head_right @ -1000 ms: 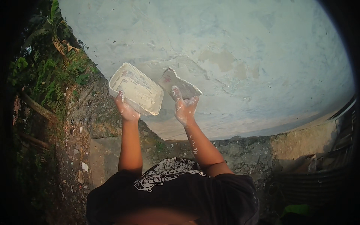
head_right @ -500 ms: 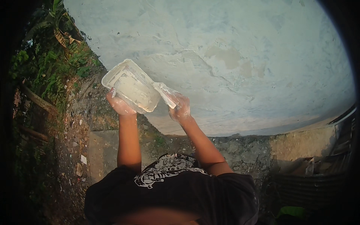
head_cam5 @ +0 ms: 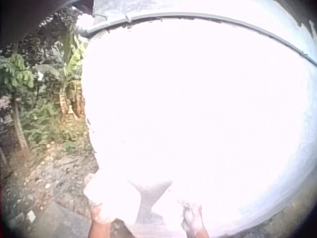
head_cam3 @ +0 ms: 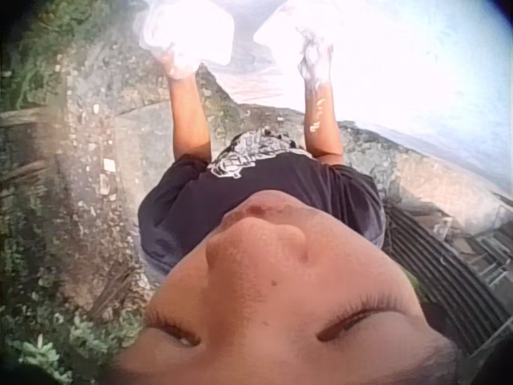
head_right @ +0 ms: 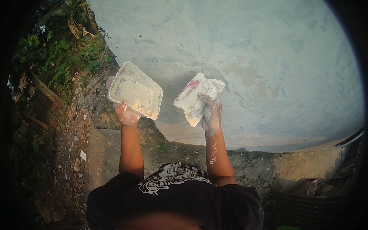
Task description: Apply plaster or wall putty to an exterior wall using a putty knife and a plastic container.
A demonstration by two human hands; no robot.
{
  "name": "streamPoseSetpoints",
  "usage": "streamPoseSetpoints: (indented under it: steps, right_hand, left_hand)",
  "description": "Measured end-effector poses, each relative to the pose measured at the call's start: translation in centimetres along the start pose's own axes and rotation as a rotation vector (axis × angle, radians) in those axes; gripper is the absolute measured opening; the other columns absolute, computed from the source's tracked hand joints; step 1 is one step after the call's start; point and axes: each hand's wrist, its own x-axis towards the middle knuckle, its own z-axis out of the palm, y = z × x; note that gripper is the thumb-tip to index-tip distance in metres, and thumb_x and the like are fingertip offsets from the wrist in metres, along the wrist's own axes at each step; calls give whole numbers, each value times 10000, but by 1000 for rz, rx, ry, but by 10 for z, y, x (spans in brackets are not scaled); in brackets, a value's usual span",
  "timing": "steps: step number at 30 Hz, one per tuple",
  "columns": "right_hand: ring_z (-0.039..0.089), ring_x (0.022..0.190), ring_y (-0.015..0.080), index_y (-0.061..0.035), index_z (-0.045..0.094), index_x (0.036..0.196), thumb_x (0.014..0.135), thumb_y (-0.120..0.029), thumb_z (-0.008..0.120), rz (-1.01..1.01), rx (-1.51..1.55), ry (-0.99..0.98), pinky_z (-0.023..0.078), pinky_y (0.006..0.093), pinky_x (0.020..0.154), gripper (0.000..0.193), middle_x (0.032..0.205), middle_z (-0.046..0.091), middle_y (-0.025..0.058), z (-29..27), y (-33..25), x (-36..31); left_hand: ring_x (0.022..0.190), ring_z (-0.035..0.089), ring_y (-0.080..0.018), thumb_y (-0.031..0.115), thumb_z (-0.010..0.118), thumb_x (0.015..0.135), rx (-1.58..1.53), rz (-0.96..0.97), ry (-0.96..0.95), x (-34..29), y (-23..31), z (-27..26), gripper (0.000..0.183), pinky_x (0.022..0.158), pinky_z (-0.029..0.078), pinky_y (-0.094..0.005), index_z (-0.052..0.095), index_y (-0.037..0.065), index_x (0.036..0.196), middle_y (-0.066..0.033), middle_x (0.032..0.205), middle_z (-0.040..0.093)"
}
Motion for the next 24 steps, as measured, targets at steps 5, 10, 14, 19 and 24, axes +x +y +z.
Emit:
streamPoseSetpoints:
  steps: [5, 10, 14, 19, 24]
  right_hand:
    - [675, 971, 254, 74, 505, 1194, 906, 5, 555, -54, -12, -50, 607, 389, 800, 300, 1095, 628, 163, 47, 18, -9]
    - [655, 945, 215, 64, 519, 1183, 897, -9, 614, -112, -28, 72, 577, 348, 760, 310, 1084, 626, 140, 72, 51, 0]
    - [639, 886, 177, 65, 541, 1146, 888, -38, 661, -609, -1026, 106, 542, 319, 709, 302, 1033, 635, 121, 41, 95, 22]
    - [392, 1200, 347, -104, 606, 1306, 987, -189, 506, -394, -954, -50, 300, 408, 1054, 345, 1324, 423, 205, 56, 103, 21]
    - [534, 993, 246, -10, 612, 1185, 945, -120, 579, -444, -801, 35, 409, 360, 880, 266, 1121, 587, 147, 91, 89, 9]
  left_hand:
    - [1296, 400, -312, 338, 765, 637, 224, 188, -161, 10, 7, 8, 866, 1073, 386, -456, 319, 129, 1350, -177, 1411, 349]
    - [1304, 398, -349, 420, 815, 670, 293, 305, -250, 16, 9, 18, 834, 1058, 388, -467, 347, 127, 1295, -270, 1442, 312]
    - [1302, 406, -360, 408, 830, 673, 290, 363, -297, 17, 11, 20, 816, 1051, 389, -476, 358, 122, 1275, -286, 1424, 328]
    - [1303, 406, -367, 408, 834, 667, 336, 411, -365, 22, 19, 20, 823, 1057, 381, -473, 360, 109, 1269, -295, 1421, 327]
    - [1294, 404, -350, 417, 822, 666, 409, 383, -305, 20, 9, 18, 831, 1076, 352, -467, 361, 89, 1274, -266, 1406, 347]
